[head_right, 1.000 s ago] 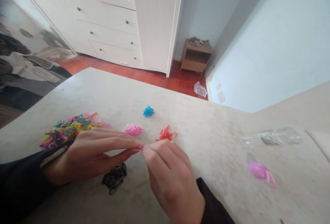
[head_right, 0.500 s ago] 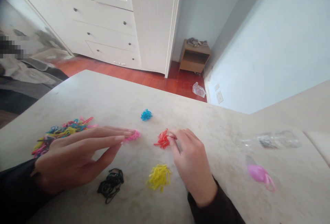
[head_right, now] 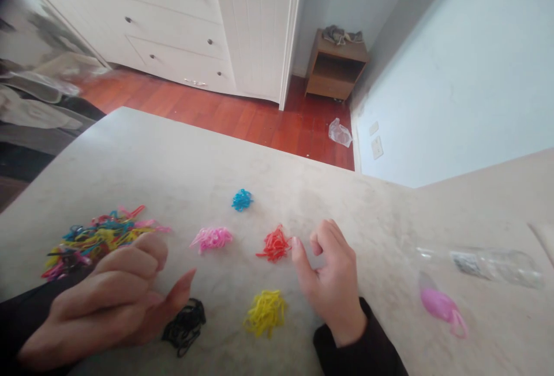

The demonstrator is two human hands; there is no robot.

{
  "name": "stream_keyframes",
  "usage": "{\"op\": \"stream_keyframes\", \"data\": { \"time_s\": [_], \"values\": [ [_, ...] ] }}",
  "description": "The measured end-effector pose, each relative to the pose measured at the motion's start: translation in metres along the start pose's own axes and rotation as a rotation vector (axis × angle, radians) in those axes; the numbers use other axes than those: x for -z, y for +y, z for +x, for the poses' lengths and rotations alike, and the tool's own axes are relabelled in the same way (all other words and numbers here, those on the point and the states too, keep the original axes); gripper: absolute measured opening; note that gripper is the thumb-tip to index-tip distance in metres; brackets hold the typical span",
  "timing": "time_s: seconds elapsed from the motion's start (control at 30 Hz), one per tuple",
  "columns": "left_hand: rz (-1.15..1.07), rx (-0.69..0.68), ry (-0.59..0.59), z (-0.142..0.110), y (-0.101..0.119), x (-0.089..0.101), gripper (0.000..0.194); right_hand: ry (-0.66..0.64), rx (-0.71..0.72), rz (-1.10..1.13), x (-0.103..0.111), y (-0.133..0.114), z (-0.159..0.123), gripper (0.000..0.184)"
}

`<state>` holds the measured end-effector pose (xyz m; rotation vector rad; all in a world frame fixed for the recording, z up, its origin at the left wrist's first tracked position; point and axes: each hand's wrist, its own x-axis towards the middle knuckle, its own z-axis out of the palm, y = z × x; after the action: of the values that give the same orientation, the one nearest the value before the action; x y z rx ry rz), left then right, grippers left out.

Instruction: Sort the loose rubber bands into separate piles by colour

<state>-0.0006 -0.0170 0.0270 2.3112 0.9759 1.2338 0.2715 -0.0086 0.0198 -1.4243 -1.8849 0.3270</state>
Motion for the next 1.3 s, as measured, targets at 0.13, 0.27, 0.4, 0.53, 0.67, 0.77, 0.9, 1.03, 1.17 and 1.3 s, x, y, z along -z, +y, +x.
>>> {"op": "stream_keyframes", "data": {
  "time_s": [0.13, 0.27, 0.4, 0.53, 0.67, 0.77, 0.9, 1.03, 1.17, 1.3],
  "values": [
    [0.181, -0.336, 0.096, 0.002, 0.01, 0.006, 0.051, 0.051, 0.074, 0.036, 0.004, 0.004, -0.007, 0.048],
    [0.261, -0.486, -0.143, 0.01, 0.01, 0.021, 0.048, 0.192, 0.128, 0.084, 0.013, 0.005, -0.024, 0.055],
    [0.317, -0.286, -0.015, 0.035, 0.015, 0.043, 0.055, 0.361, 0.002, 0.1, 0.024, 0.001, -0.058, 0.053],
    [0.352, -0.189, 0.198, 0.047, 0.027, 0.082, 0.055, 0.427, -0.157, 0.192, 0.028, 0.0, -0.101, 0.052],
    [0.38, -0.007, 0.263, 0.018, 0.036, 0.125, 0.054, 0.509, -0.231, 0.729, 0.027, 0.001, -0.119, 0.055],
    [0.383, 0.208, 0.253, -0.027, 0.033, 0.135, 0.047, 0.49, -0.223, 0.893, 0.027, -0.001, -0.117, 0.059],
    [0.319, 0.431, 0.318, -0.088, 0.02, 0.123, 0.04, 0.457, -0.249, 0.99, 0.028, -0.004, -0.115, 0.059],
    [0.306, 0.51, 0.33, -0.124, 0.006, 0.11, 0.034, 0.426, -0.277, 1.041, 0.029, -0.001, -0.116, 0.061],
    [0.307, 0.572, 0.324, -0.138, -0.004, 0.104, 0.029, 0.421, -0.289, 1.06, 0.027, 0.002, -0.116, 0.062],
    [0.312, 0.596, 0.295, -0.14, -0.009, 0.103, 0.021, 0.41, -0.299, 1.064, 0.025, 0.002, -0.116, 0.064]
  ]
}}
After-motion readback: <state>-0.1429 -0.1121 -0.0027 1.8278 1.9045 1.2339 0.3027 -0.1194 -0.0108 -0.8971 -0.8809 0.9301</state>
